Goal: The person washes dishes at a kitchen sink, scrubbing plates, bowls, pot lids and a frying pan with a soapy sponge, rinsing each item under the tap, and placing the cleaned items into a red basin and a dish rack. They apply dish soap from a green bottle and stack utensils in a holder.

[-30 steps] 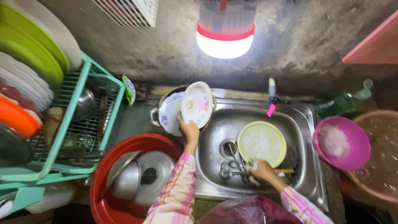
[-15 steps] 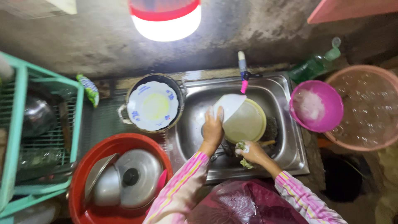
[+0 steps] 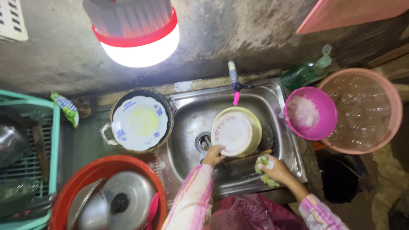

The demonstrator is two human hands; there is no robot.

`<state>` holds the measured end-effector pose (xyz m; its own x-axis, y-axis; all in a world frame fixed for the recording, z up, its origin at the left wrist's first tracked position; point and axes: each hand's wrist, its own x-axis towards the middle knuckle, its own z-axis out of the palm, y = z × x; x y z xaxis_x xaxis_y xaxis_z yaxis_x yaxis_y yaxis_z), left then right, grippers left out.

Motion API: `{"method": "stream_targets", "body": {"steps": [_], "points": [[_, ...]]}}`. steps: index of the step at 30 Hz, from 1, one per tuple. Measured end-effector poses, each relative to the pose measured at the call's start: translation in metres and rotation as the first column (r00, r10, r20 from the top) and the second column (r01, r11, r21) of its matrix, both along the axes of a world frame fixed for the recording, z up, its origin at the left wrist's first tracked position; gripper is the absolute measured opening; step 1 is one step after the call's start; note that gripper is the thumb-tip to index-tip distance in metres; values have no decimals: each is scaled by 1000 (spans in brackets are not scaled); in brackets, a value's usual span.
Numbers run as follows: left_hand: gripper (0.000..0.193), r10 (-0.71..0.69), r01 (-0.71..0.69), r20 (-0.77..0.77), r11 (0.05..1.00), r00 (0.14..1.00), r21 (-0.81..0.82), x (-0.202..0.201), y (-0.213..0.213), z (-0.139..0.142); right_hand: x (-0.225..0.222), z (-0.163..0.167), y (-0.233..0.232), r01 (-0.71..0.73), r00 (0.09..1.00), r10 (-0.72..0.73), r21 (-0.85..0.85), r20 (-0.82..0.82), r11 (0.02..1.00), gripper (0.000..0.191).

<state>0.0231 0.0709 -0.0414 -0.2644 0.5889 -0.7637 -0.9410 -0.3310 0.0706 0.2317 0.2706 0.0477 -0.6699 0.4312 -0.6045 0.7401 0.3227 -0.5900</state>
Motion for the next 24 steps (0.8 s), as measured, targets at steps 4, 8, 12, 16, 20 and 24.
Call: {"method": "stream_targets", "body": {"steps": [4,8,12,16,20,24], "points": [[66,180,-212,146,946,973,244,-5,-12,4,-36,24,-4,38,993,-62,-233,-99,972,43],[69,154,-148,4,943,988,297,-18,-27,29,-79,76,2,-29,959,-150,-606,-243,795,46],[71,8,16,-328,997,945,70,-13,-48,71,-139,101,-16,41,878,-356,-690,-321,723,45],[57,4,66,-545,992,838,109,-2,-59,114,-197,66,-83,93,753,118,282,-648,955,45],[55,186,-67,-656,977,732,202,3,-71,139,-188,41,-119,-392,676,625,527,-391,754,67],[59,202,-141,-573,979,794,150,5,-96,158,-172,56,-96,-570,405,893,708,-199,416,54]]}}
